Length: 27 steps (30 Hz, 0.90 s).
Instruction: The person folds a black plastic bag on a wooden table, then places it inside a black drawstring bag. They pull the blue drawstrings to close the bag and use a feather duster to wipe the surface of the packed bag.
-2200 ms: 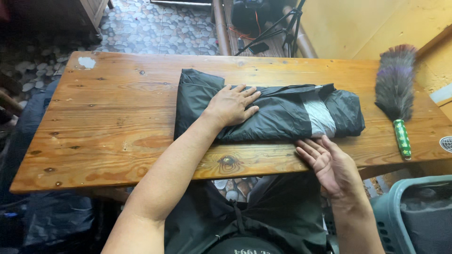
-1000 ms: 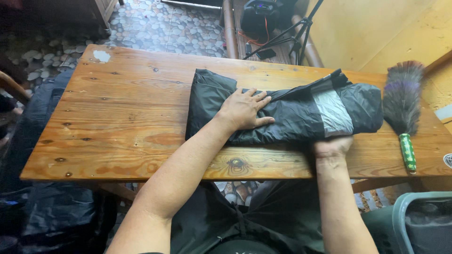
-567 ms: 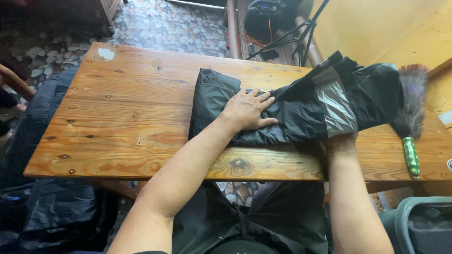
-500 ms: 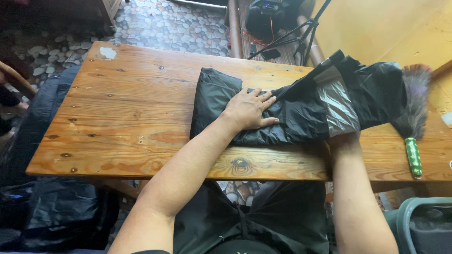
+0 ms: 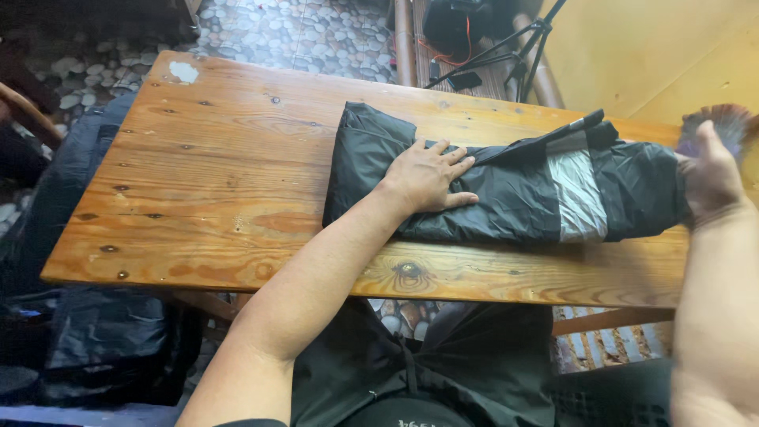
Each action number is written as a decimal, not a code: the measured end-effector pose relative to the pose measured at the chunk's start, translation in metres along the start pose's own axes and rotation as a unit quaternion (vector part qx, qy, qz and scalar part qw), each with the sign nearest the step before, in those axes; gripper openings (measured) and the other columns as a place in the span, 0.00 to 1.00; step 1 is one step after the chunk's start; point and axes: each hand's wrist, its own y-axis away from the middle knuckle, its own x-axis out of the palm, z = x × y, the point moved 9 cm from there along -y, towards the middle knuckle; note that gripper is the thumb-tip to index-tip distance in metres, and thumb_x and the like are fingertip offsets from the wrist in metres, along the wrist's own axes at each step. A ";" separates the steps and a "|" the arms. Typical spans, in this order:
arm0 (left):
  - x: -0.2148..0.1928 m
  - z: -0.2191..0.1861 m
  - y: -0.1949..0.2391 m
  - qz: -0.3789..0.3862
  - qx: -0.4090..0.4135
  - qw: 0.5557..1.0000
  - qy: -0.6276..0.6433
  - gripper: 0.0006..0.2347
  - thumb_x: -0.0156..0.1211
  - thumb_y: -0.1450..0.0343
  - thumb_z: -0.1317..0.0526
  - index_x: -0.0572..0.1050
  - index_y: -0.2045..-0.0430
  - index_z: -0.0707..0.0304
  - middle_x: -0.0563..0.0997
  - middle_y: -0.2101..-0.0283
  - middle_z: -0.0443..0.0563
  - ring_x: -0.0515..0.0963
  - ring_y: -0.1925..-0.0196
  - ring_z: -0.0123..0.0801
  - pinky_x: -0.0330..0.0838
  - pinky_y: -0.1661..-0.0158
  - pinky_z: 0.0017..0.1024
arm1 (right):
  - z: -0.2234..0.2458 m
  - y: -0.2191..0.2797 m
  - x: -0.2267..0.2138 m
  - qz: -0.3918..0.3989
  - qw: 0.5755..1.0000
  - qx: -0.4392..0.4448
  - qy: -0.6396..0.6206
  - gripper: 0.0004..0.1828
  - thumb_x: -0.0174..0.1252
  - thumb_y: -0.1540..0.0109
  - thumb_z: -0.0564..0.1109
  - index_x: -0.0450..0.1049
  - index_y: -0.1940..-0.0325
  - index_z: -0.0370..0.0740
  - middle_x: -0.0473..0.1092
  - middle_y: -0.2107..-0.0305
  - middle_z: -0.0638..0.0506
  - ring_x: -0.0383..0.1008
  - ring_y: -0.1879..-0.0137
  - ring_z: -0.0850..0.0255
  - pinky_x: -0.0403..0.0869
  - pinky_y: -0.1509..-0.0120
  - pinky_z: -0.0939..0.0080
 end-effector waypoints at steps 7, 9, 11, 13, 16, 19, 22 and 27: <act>-0.003 -0.002 0.001 0.006 0.002 1.000 -0.014 0.37 0.28 0.28 0.29 0.60 0.30 0.49 0.63 0.27 0.46 0.60 0.27 0.46 0.56 0.38 0.52 | 0.020 0.038 0.105 -0.204 0.860 0.341 0.320 0.50 0.34 0.34 0.92 0.59 0.40 0.44 0.62 0.45 0.48 0.59 0.34 0.56 0.53 0.26 0.55; -0.005 0.000 0.000 0.001 0.002 1.000 -0.020 0.36 0.28 0.28 0.29 0.60 0.30 0.49 0.63 0.27 0.47 0.61 0.27 0.45 0.56 0.38 0.53 | 0.031 0.057 0.134 -0.258 0.783 0.384 0.415 0.59 0.30 0.38 0.87 0.52 0.21 0.40 0.53 0.24 0.49 0.45 0.18 0.56 0.40 0.14 0.50; -0.003 -0.001 0.000 -0.018 0.005 1.000 -0.021 0.37 0.28 0.28 0.28 0.61 0.31 0.49 0.65 0.28 0.47 0.62 0.28 0.45 0.57 0.38 0.53 | 0.013 0.006 0.089 -0.167 0.764 0.403 0.476 0.62 0.28 0.37 0.94 0.72 0.47 0.31 0.74 0.48 0.35 0.72 0.39 0.38 0.64 0.33 0.41; -0.005 0.000 0.000 -0.011 0.003 1.000 -0.015 0.37 0.28 0.28 0.29 0.61 0.30 0.48 0.64 0.28 0.47 0.61 0.27 0.46 0.56 0.38 0.53 | 0.022 0.036 0.144 -0.187 0.739 0.408 0.502 0.54 0.32 0.39 0.90 0.53 0.32 0.43 0.53 0.34 0.46 0.51 0.27 0.49 0.50 0.22 0.43; -0.002 0.000 0.000 -0.006 0.001 1.000 -0.009 0.37 0.28 0.28 0.29 0.61 0.30 0.48 0.64 0.27 0.47 0.60 0.27 0.46 0.55 0.37 0.53 | 0.023 0.041 0.158 -0.176 0.690 0.415 0.566 0.57 0.40 0.43 0.84 0.37 0.18 0.57 0.33 0.21 0.60 0.32 0.15 0.62 0.38 0.12 0.48; 0.001 0.002 -0.001 -0.006 -0.005 1.000 -0.005 0.37 0.27 0.29 0.28 0.60 0.30 0.48 0.63 0.27 0.46 0.60 0.26 0.46 0.54 0.37 0.53 | 0.018 0.032 0.147 -0.128 0.662 0.413 0.613 0.56 0.45 0.46 0.80 0.43 0.18 0.60 0.38 0.21 0.63 0.37 0.16 0.63 0.42 0.12 0.53; 0.002 0.003 -0.002 -0.011 -0.004 1.000 -0.001 0.37 0.28 0.29 0.28 0.61 0.30 0.48 0.64 0.27 0.47 0.60 0.27 0.45 0.55 0.37 0.53 | 0.015 0.025 0.134 -0.097 0.654 0.394 0.639 0.49 0.49 0.45 0.74 0.54 0.21 0.62 0.46 0.22 0.63 0.42 0.16 0.62 0.46 0.13 0.54; -0.004 0.004 0.000 -0.021 -0.007 1.000 -0.001 0.37 0.30 0.29 0.28 0.62 0.31 0.49 0.65 0.28 0.47 0.61 0.27 0.45 0.57 0.38 0.50 | 0.012 0.019 0.137 -0.063 0.633 0.347 0.689 0.47 0.54 0.46 0.73 0.67 0.26 0.55 0.60 0.27 0.57 0.55 0.21 0.57 0.54 0.18 0.50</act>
